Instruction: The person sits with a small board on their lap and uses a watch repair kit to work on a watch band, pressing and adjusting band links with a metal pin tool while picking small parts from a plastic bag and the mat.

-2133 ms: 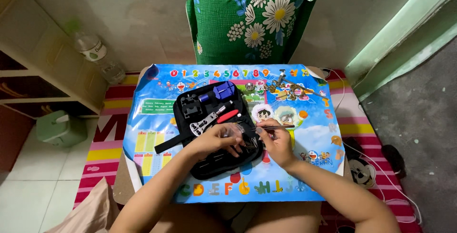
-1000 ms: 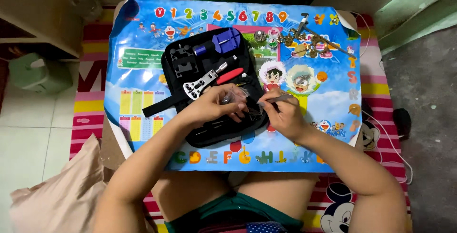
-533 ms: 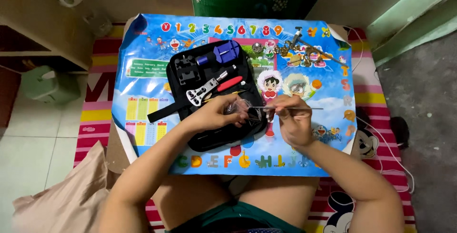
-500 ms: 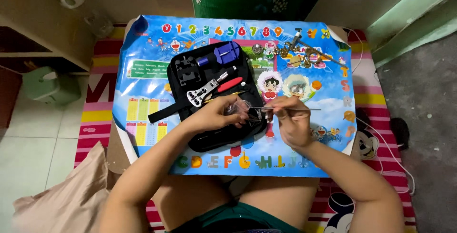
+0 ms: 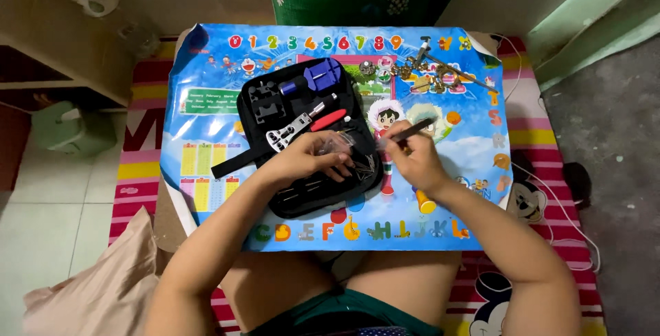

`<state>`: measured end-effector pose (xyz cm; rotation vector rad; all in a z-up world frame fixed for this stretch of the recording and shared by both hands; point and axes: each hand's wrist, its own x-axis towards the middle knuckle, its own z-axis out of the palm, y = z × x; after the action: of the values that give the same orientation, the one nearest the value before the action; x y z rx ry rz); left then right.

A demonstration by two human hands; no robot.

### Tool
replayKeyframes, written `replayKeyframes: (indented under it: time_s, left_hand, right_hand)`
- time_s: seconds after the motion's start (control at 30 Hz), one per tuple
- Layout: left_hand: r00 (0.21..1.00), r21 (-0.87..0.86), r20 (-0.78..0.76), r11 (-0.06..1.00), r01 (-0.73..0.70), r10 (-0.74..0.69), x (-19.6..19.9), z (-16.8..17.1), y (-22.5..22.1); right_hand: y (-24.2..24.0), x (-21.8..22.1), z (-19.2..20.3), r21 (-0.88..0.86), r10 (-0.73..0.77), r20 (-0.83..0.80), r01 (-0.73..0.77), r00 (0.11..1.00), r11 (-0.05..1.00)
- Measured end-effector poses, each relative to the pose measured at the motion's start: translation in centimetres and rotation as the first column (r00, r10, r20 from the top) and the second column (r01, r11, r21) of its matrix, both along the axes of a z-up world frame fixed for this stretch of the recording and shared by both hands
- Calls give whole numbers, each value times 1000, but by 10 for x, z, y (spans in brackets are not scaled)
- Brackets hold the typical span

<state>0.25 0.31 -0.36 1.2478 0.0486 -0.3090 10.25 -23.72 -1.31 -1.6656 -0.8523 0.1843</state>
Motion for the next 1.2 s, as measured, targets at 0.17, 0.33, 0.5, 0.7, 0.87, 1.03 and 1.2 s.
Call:
replayKeyframes:
  time_s: [0.17, 0.33, 0.5, 0.7, 0.87, 1.03, 1.2]
  left_hand:
    - [1000, 15, 7, 1000, -1, 1, -1, 3, 1]
    - [1000, 6, 19, 1000, 1, -1, 0, -3, 1]
    - [999, 23, 43, 1000, 9, -10, -1, -5, 1]
    - [996, 33, 89, 999, 7, -10, 0, -14, -1]
    - [997, 81, 70, 996, 27, -32, -3, -1, -3]
    - [994, 171, 77, 983, 61, -75, -2, 3, -3]
    - [997, 106, 64, 994, 34, -41, -3, -3, -4]
  right_hand:
    - [8, -11, 18, -43, 57, 197, -49, 979, 998]
    - [9, -9, 17, -51, 92, 305, -80, 948, 996]
    - [10, -11, 15, -47, 103, 321, -93, 941, 995]
    - [6, -5, 2, 149, 55, 215, -88, 975, 985]
    - [1, -8, 8, 416, 85, 66, -105, 994, 903]
    - [14, -16, -5, 455, 74, -83, -28, 994, 890]
    - [15, -10, -4, 365, -15, -232, 102, 972, 926]
